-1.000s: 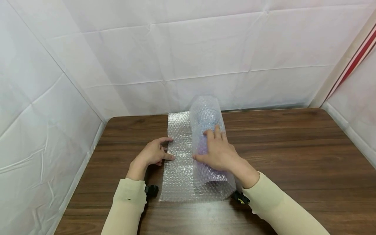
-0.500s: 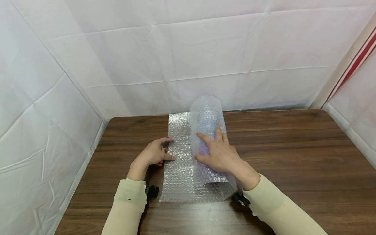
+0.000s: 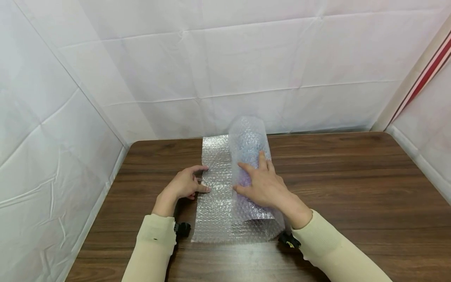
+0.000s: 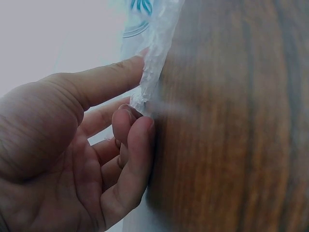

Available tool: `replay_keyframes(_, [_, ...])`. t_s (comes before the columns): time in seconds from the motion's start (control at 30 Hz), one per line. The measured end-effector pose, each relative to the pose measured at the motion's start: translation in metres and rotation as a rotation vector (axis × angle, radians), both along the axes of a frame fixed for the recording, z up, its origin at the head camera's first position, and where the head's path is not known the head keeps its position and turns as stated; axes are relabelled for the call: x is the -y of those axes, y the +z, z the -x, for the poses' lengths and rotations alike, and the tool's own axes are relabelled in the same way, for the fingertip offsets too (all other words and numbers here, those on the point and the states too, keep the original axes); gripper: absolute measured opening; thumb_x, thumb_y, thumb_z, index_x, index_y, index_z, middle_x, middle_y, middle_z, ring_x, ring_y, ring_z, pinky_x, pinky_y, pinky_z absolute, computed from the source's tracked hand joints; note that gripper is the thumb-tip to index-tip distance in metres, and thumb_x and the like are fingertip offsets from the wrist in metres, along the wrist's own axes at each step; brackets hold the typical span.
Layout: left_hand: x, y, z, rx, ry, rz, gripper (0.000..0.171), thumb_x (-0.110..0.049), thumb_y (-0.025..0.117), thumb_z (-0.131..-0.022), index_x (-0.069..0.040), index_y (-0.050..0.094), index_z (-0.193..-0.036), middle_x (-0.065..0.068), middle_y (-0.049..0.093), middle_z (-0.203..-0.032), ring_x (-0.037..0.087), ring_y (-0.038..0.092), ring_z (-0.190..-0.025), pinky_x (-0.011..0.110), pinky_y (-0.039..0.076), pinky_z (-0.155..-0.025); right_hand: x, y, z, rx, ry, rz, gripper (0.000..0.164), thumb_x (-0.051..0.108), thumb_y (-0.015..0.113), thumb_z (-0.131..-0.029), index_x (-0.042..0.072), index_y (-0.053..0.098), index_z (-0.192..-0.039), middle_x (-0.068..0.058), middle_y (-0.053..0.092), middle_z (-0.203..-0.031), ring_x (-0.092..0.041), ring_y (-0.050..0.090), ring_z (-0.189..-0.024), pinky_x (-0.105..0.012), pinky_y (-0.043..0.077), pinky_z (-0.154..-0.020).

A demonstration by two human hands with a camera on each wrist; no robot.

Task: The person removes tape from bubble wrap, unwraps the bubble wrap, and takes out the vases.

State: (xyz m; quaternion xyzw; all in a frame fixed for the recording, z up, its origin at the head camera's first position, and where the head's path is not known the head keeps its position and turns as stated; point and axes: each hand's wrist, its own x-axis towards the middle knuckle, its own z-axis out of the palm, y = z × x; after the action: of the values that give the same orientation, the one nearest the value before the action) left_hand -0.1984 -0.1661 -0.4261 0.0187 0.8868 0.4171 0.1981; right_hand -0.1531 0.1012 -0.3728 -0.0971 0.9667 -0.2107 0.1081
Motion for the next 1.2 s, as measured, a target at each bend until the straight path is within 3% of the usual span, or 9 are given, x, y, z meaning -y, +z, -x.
replay_keyframes(0.17, [0.0000,0.0002,0.0001,-0.002,0.002,0.010,0.077,-0.020,0.090,-0.082,-0.028,0.054,-0.150,0.004,0.053,-0.071,0.015,0.047,-0.052,0.034,0.057,-0.055,-0.0018,0.0020,0.0009,0.029,0.023,0.014,0.086,0.064,0.069,-0.089,0.030,0.038,-0.162,-0.030,-0.011,-0.170,-0.057,0.007,-0.155,-0.079,0.038,-0.105])
replay_keyframes(0.47, [0.0004,-0.0009,-0.0001,-0.002,-0.001,0.012,0.076,-0.021,0.090,-0.083,-0.029,0.055,-0.149,0.004,0.052,-0.070,0.015,0.048,-0.052,0.033,0.057,-0.054,-0.0007,0.0030,-0.0001,0.083,0.021,0.013,0.111,0.071,0.080,-0.074,0.029,0.031,-0.164,-0.028,-0.018,-0.169,-0.056,0.000,-0.156,-0.078,0.036,-0.109])
replay_keyframes(0.8, [0.0012,-0.0008,0.0005,0.000,0.003,0.000,0.077,-0.020,0.090,-0.082,-0.028,0.054,-0.150,0.003,0.052,-0.070,0.015,0.047,-0.052,0.033,0.057,-0.054,0.0014,0.0010,-0.0013,0.046,0.011,0.020,0.104,0.057,0.082,-0.080,0.025,0.030,-0.164,-0.028,-0.019,-0.169,-0.058,0.001,-0.155,-0.077,0.037,-0.108])
replay_keyframes(1.2, [0.0016,-0.0009,0.0002,-0.002,-0.003,0.001,0.076,-0.019,0.090,-0.083,-0.028,0.054,-0.150,0.004,0.052,-0.072,0.015,0.047,-0.051,0.034,0.057,-0.055,0.0010,-0.0008,-0.0025,0.046,0.009,0.041,0.102,0.057,0.080,-0.081,0.025,0.030,-0.164,-0.028,-0.019,-0.169,-0.059,0.000,-0.155,-0.079,0.036,-0.108])
